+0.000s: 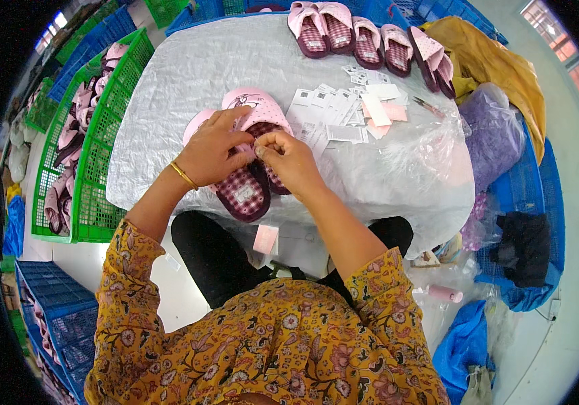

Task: The person attaches small paper tags to pink slippers by hand. They pick up a tag, peel it, and press it onto the slipper, repeating this process for multiple pairs.

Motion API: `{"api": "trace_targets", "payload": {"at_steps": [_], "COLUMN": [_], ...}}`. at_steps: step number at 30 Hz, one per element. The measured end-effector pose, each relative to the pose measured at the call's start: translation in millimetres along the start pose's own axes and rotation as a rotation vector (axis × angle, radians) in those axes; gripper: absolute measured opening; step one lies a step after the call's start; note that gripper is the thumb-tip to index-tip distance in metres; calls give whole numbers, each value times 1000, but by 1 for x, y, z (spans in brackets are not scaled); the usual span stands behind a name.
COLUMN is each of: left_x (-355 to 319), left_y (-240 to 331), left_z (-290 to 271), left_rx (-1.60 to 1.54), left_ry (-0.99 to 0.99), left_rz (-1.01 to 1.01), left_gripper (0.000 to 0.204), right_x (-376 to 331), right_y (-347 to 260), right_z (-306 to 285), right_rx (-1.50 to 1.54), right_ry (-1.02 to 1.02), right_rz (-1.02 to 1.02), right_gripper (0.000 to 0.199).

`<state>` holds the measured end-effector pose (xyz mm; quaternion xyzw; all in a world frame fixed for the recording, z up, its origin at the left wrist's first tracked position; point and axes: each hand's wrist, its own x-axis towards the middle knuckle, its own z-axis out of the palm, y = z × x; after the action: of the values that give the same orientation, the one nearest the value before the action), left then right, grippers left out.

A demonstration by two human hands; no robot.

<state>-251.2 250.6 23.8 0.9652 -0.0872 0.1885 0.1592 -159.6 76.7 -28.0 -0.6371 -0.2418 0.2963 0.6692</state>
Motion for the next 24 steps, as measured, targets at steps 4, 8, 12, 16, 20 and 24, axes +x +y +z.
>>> {"api": "trace_targets", "payload": {"at_steps": [4,8,12,16,20,24], "left_x": [-3,-5,-9,-15,-17,-17], "left_y": [-11,-9,-21,-27,-28,-28], "left_z": [22,26,38,44,44,45], "left_rx": [66,-23,-190,-294,-338,-343], "left_ry": [93,117,121,132,136,143], "left_rz": [-66,-114,-146,-179,-200,-177], "left_gripper": [13,10,13,16,18,18], "right_x": [3,2,4,9,11,13], "right_y": [4,1,-10,-9,-17,-17], "right_z": [-3,2,3,3,6,8], "right_rx": [-230,-432,-431,-434,-475,-518], "right_ry": [17,66,-7,-30,-35,-21], "right_rz": [-38,-119,13,32,63,90], "right_gripper": [17,23,33,39,40,37]}}
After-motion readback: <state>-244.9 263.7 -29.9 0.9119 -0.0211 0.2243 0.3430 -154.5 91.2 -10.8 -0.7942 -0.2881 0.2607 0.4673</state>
